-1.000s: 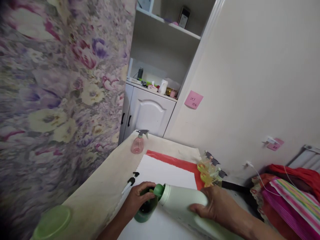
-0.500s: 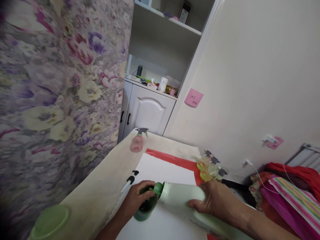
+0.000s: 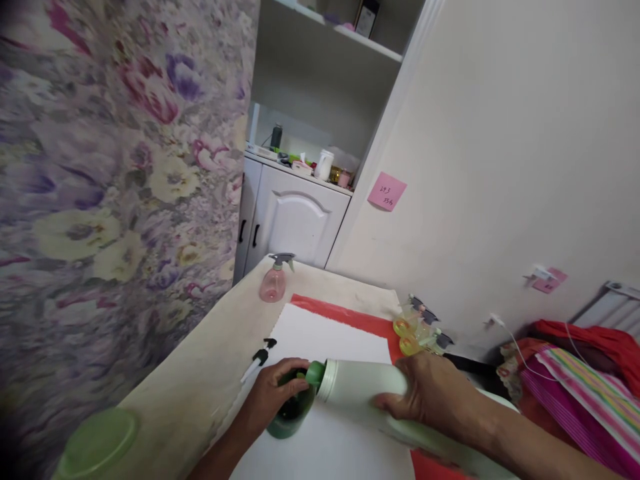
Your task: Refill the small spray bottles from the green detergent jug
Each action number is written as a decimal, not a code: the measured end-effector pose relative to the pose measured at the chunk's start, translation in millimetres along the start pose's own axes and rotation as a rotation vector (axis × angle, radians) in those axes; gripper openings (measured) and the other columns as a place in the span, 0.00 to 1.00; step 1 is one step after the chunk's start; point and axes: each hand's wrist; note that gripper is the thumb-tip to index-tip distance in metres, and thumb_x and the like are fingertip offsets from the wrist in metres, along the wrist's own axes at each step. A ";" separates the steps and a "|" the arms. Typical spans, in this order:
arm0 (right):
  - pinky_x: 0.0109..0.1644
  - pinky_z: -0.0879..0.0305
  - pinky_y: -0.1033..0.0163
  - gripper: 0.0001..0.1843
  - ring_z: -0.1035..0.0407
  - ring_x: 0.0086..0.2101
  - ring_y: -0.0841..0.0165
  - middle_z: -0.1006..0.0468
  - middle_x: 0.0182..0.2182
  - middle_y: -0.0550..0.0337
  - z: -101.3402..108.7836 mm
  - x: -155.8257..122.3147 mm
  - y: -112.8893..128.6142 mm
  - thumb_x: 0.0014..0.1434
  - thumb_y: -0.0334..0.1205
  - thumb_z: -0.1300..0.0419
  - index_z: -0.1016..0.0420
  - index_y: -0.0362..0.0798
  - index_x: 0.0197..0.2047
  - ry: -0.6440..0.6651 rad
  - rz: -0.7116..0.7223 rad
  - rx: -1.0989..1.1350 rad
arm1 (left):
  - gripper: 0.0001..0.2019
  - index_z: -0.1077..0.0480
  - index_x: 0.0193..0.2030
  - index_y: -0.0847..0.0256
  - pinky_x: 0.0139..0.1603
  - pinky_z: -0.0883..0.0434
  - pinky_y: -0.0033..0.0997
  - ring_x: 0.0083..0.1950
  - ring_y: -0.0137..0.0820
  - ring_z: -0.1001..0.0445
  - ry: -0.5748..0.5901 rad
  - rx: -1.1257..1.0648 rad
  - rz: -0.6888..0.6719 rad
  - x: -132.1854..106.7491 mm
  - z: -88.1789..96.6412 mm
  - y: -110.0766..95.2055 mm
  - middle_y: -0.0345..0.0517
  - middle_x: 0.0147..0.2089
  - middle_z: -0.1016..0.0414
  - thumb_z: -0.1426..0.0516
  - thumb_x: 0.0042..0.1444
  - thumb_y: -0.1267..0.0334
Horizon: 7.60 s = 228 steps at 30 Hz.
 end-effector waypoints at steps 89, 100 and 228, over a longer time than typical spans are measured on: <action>0.26 0.48 0.65 0.30 0.32 0.23 0.69 0.22 0.23 0.58 14.5 0.1 7.2 0.52 0.70 0.46 0.29 0.48 0.26 0.015 0.047 -0.096 | 0.08 0.22 0.37 0.57 0.48 0.32 0.31 0.44 0.37 0.24 0.055 -0.011 -0.010 2.0 2.1 3.6 0.43 0.40 0.19 0.39 0.48 0.64; 0.26 0.48 0.65 0.29 0.31 0.23 0.69 0.21 0.23 0.58 16.9 -0.8 7.6 0.53 0.68 0.46 0.28 0.48 0.27 0.024 0.054 -0.092 | 0.09 0.23 0.37 0.56 0.48 0.31 0.32 0.44 0.37 0.24 0.052 0.002 -0.013 4.3 0.6 7.2 0.43 0.40 0.18 0.39 0.48 0.63; 0.28 0.44 0.62 0.30 0.27 0.26 0.63 0.19 0.26 0.52 30.1 0.1 18.3 0.51 0.70 0.45 0.26 0.48 0.28 0.064 0.045 -0.101 | 0.09 0.22 0.38 0.55 0.49 0.30 0.34 0.45 0.38 0.23 0.073 0.034 0.015 3.6 2.8 2.0 0.43 0.40 0.17 0.39 0.48 0.63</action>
Point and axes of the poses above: each hand's wrist, its own x-axis towards the middle knuckle, its own z-axis out of the back of the hand, y = z × x
